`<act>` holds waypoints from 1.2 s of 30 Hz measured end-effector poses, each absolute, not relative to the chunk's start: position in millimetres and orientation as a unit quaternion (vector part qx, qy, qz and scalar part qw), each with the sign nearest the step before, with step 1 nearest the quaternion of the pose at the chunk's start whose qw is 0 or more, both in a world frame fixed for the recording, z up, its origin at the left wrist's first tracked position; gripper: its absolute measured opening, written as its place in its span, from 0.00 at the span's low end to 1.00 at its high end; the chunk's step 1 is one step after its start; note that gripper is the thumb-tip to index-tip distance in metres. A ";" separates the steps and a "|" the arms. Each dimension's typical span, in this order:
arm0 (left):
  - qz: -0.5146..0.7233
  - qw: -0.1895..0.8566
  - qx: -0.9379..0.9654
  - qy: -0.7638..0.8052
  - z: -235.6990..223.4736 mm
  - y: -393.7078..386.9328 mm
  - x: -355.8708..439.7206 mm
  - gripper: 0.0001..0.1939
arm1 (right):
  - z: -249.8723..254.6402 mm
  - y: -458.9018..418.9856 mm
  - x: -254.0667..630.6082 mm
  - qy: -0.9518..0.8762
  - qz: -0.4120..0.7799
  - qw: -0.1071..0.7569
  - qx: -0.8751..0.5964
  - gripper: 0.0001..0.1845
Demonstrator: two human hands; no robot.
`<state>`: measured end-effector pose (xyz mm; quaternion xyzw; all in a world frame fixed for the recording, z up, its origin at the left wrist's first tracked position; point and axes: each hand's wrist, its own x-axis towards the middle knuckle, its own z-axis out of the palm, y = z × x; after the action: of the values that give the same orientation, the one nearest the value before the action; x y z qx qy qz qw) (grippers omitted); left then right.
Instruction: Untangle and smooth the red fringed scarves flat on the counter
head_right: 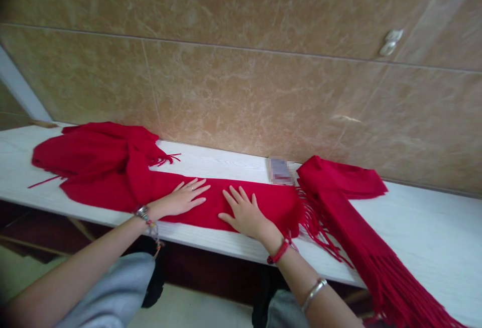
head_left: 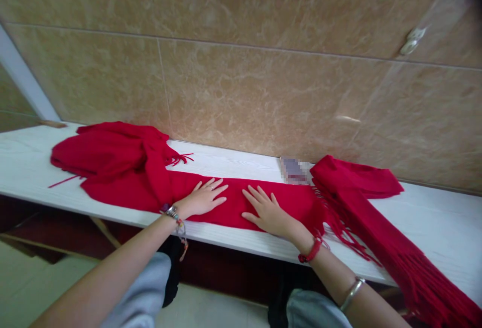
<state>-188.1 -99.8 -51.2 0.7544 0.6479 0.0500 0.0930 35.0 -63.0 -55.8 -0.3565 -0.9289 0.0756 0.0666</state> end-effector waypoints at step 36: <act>0.061 0.177 0.753 0.631 -19.3 -40.4 -185.0 0.10 | -58.1 -72.2 39.8 -0.925 0.037 0.012 -0.378 0.30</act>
<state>-185.0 -40.4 -19.3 0.7531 0.6307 0.0608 0.1772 39.8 -72.2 -58.1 -0.3776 -0.9252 0.0365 0.0117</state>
